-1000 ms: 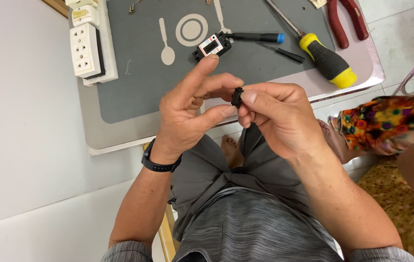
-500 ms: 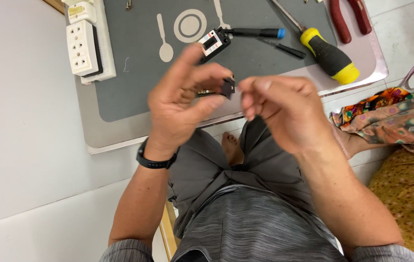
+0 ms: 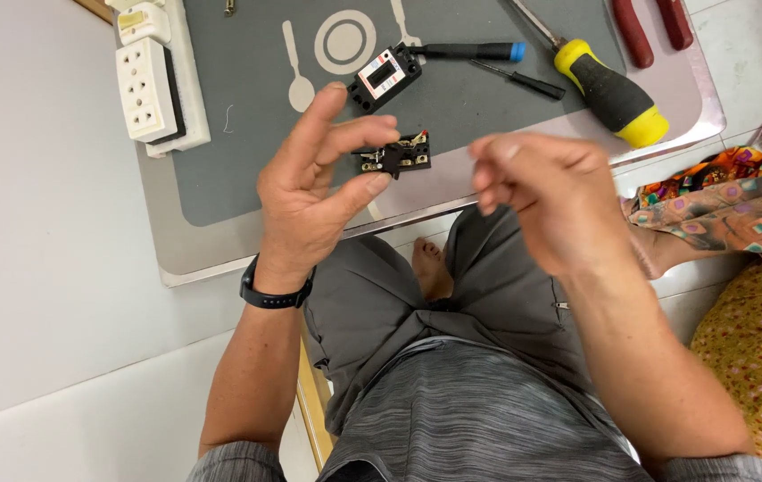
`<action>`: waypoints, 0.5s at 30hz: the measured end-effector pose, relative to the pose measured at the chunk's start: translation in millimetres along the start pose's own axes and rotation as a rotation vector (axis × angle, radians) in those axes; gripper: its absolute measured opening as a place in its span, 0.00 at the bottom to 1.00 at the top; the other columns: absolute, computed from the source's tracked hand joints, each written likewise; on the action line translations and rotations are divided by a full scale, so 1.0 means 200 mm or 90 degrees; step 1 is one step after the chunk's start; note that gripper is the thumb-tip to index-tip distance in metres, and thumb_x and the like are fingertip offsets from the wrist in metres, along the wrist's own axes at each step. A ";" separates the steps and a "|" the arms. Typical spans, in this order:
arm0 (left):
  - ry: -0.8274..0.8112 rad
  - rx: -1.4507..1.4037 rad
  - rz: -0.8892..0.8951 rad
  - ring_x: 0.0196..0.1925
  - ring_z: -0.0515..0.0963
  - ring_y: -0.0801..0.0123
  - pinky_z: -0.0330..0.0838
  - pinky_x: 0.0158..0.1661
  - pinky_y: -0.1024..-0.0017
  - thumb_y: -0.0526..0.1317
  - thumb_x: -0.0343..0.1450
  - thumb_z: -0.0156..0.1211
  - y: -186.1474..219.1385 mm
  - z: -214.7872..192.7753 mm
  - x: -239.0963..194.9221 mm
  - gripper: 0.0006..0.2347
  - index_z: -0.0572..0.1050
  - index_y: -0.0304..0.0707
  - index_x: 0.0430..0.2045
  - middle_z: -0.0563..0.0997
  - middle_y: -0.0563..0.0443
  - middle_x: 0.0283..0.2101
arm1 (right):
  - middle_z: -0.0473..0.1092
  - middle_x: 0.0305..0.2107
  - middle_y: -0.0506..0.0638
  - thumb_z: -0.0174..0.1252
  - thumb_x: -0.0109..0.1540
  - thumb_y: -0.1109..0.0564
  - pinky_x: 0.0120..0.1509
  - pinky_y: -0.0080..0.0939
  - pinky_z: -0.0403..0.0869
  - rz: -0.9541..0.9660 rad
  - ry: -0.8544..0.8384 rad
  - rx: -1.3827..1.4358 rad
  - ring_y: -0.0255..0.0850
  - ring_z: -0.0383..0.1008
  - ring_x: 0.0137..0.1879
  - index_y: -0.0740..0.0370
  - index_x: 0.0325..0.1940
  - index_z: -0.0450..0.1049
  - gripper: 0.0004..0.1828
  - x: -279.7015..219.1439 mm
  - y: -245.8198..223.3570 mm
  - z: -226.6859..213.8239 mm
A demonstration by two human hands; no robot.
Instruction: The person assembles a small electronic component, likely a switch or relay, by hand. They manipulate the device, insert a small black plastic piece, and adjust internal parts on a gray work mat.
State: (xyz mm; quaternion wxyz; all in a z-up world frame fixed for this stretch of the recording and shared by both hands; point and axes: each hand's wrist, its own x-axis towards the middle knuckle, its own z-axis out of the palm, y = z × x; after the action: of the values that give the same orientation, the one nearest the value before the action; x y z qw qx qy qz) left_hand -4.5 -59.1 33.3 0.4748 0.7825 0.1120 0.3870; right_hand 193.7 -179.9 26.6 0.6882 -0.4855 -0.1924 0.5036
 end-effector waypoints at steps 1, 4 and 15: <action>-0.001 0.000 0.000 0.63 0.79 0.49 0.70 0.71 0.56 0.29 0.76 0.61 0.00 0.00 0.00 0.28 0.54 0.46 0.68 0.79 0.41 0.54 | 0.73 0.24 0.56 0.57 0.60 0.60 0.31 0.31 0.71 0.000 0.001 0.001 0.38 0.70 0.25 0.70 0.37 0.77 0.09 -0.01 0.01 0.02; -0.018 -0.089 -0.018 0.64 0.78 0.46 0.73 0.70 0.57 0.25 0.76 0.59 0.01 0.02 -0.01 0.29 0.53 0.47 0.69 0.78 0.37 0.55 | 0.74 0.24 0.55 0.59 0.60 0.60 0.29 0.31 0.71 0.003 -0.074 -0.018 0.37 0.70 0.26 0.69 0.40 0.79 0.09 -0.02 0.03 0.07; -0.041 -0.288 -0.068 0.62 0.78 0.47 0.70 0.72 0.51 0.28 0.76 0.57 -0.04 0.05 -0.04 0.30 0.51 0.47 0.71 0.77 0.35 0.56 | 0.72 0.20 0.55 0.57 0.62 0.59 0.27 0.34 0.69 0.078 -0.175 0.034 0.40 0.67 0.19 0.69 0.30 0.77 0.10 -0.05 -0.02 0.17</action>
State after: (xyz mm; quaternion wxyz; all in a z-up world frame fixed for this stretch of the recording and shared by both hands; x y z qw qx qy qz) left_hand -0.7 -66.3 20.6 0.6612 0.6609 0.0489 0.3515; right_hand 166.3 -173.1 47.8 0.6362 -0.4045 -0.2415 0.6109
